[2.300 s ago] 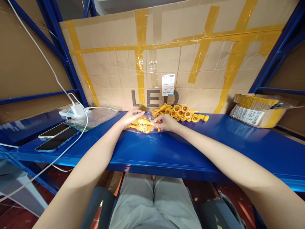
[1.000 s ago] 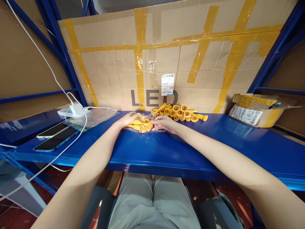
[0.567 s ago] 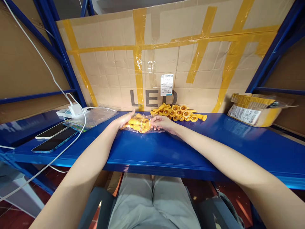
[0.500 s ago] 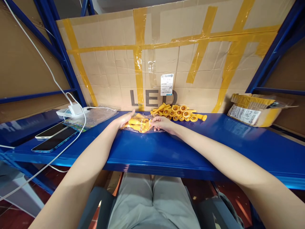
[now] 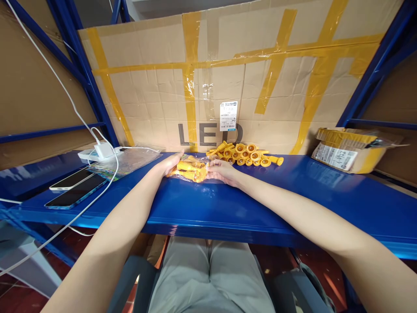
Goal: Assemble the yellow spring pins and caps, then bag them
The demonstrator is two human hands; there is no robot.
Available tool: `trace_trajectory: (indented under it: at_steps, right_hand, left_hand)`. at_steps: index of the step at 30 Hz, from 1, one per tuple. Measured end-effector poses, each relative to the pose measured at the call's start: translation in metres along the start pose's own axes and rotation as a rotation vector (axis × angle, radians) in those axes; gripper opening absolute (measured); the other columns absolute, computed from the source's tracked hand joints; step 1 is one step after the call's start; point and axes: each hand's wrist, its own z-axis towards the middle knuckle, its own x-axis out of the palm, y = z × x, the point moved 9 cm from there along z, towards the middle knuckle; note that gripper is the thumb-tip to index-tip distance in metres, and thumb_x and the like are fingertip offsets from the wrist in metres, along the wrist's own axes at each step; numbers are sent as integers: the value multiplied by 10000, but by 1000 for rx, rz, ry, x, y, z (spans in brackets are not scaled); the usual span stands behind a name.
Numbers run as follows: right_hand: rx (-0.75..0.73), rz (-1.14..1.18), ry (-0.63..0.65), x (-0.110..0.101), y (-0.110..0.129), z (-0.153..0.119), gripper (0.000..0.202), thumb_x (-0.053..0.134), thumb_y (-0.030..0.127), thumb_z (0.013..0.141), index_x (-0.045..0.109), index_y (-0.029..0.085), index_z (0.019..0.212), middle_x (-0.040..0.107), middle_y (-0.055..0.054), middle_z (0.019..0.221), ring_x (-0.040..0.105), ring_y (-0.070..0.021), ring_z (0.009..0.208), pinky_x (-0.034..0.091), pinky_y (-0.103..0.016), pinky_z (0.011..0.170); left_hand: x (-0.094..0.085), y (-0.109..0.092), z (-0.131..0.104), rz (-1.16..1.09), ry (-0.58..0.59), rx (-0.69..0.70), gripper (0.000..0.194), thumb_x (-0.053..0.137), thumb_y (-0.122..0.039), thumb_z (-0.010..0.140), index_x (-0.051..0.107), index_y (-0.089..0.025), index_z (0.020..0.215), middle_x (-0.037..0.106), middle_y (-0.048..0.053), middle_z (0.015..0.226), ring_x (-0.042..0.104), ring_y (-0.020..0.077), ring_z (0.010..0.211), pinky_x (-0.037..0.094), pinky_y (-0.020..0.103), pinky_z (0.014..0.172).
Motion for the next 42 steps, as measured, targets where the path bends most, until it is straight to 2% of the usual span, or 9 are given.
trace_trajectory:
  at_steps: [3,9,16,22,26,30,34,39,42]
  right_hand:
    - [3,-97,0,1,2,-2,266,719,44,717,490,174,687,619,18,586,655,-116,552,566,-236,634]
    - [-72,-342,49,4,12,-4,222,687,100,766,513,160,642,645,4,551,547,-64,429,441,-169,465]
    - [-112,-396,40,2,13,-3,186,684,130,738,532,161,635,629,22,529,520,-62,405,379,-179,443]
    - [-219,-261,61,6,16,-2,163,603,247,805,540,180,670,622,17,556,558,-104,469,447,-239,537]
    - [-438,-467,56,14,32,-12,275,562,390,827,576,179,651,637,1,637,603,-134,642,460,-267,667]
    - [-582,-729,95,27,36,-24,207,657,379,736,648,178,689,681,-20,767,612,-168,787,447,-290,758]
    - [-651,-773,100,29,37,-25,147,621,307,748,657,185,674,692,-35,785,622,-180,807,444,-307,792]
    - [-663,-750,-15,15,40,-18,133,584,260,719,603,189,608,668,-26,771,614,-184,810,439,-310,795]
    - [-626,-790,-166,-2,43,-13,159,547,234,693,523,193,542,627,-7,702,591,-183,777,427,-324,805]
  left_hand:
    - [-4,8,3,-76,-45,-80,530,397,-588,906,595,-150,1129,734,136,951,713,252,836,586,341,716]
    - [-21,-7,-4,134,-271,64,344,548,-361,898,599,-135,1152,723,116,1008,698,232,890,548,293,789]
    - [-11,-20,-12,389,-272,126,320,507,-183,890,587,-104,1189,689,147,1094,681,215,901,528,266,746]
    - [-31,-27,-7,615,-404,164,454,608,-87,762,601,-112,1215,673,161,1142,670,250,945,500,290,802]
    - [-47,-35,-9,855,-492,149,506,601,-23,705,626,-120,1201,681,171,1122,636,313,1042,476,352,865]
    - [-53,-34,-8,942,-481,109,418,576,-18,680,710,-126,1061,721,152,981,640,341,1016,466,390,866]
    - [-54,-32,-3,761,-432,199,215,623,-103,667,742,-149,840,730,122,795,658,319,930,477,385,836]
    - [-50,-35,-2,706,-393,230,20,649,-177,650,665,-186,640,714,134,805,587,356,1069,420,485,935]
    - [-44,-39,-6,803,-365,185,117,610,-150,655,582,-178,544,695,155,801,555,399,1093,348,564,973]
